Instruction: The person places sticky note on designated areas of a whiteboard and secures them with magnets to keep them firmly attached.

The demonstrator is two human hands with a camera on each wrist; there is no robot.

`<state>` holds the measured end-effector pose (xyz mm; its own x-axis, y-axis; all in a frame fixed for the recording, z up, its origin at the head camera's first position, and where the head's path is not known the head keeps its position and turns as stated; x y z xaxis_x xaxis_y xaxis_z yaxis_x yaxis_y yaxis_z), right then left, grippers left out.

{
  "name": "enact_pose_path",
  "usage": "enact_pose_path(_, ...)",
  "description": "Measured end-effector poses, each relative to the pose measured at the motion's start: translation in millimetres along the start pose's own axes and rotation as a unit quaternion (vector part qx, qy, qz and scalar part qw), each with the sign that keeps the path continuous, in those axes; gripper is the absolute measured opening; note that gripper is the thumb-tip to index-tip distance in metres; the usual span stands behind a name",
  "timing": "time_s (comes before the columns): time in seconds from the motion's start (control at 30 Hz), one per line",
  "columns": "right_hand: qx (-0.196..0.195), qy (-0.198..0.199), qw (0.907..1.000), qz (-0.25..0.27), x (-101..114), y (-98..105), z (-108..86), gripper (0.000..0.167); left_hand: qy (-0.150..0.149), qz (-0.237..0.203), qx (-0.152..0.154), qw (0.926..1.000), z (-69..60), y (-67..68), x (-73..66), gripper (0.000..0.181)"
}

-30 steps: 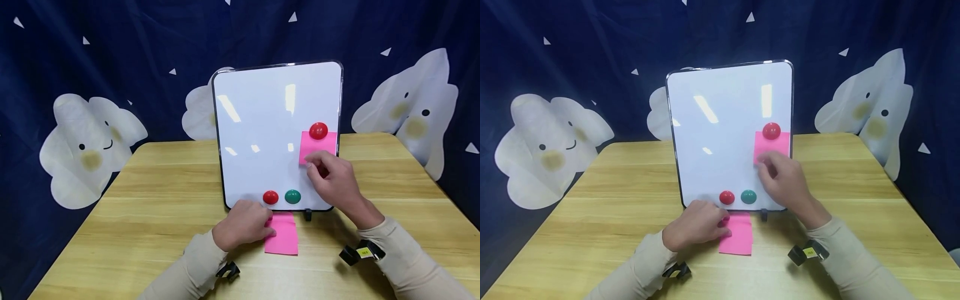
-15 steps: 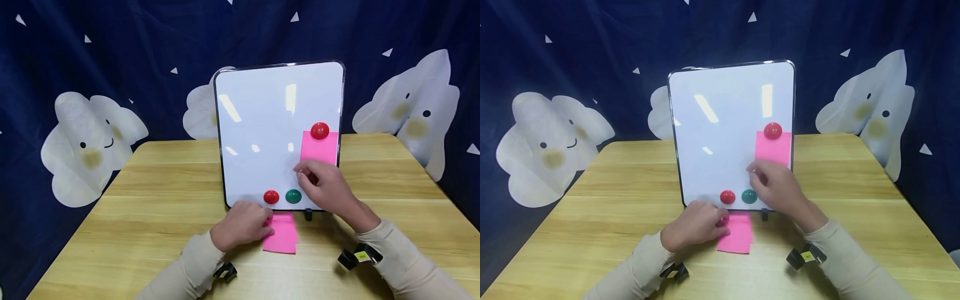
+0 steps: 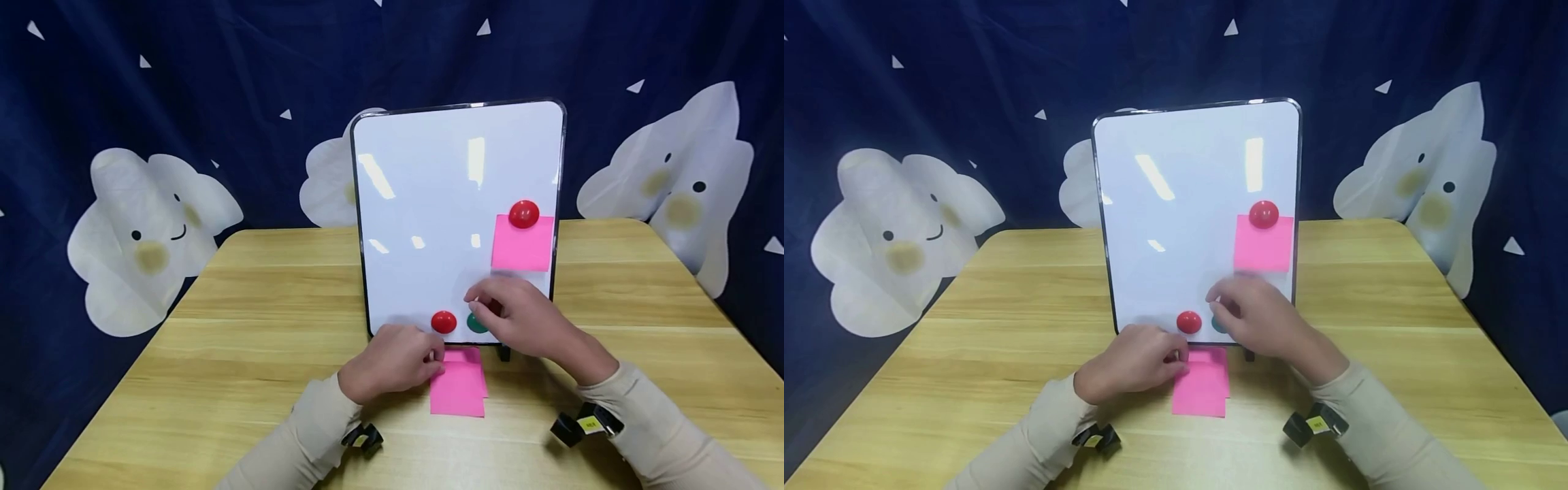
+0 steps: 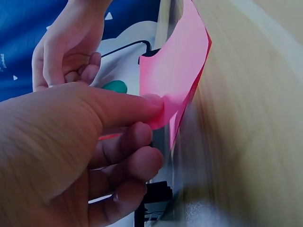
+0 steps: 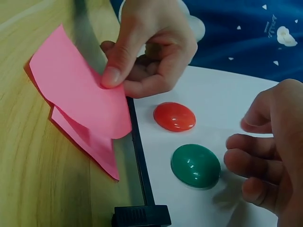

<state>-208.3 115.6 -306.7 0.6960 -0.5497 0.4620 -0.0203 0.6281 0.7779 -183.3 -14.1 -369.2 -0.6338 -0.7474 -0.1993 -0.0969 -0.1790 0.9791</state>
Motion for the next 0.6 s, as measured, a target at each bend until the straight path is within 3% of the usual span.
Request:
enact_pose_path(0.3, 0.055, -0.008, 0.9984, 0.013, -2, -13, -0.4, 0.011, -0.004, -0.053, -0.036, 0.9979, -0.9, 9.3, 6.3, 0.008)
enact_pose_path(0.6, 0.086, -0.013, 0.9960, 0.022, 0, -19, -0.3, 0.014, -0.019, -0.052, -0.083, 0.9950, -1.3, 18.8, 5.8, 0.008)
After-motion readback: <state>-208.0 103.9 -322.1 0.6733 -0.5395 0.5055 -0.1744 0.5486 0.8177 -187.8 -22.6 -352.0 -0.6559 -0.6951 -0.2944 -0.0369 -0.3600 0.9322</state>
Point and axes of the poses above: each hand's wrist, its own z-axis towards the middle knuckle, its own y-axis out of the back of the hand, x = y × z, the point moved 9 cm from there along z, towards the middle knuckle, and after that the axes turned 3 degrees about y, right-handed, at the moved point
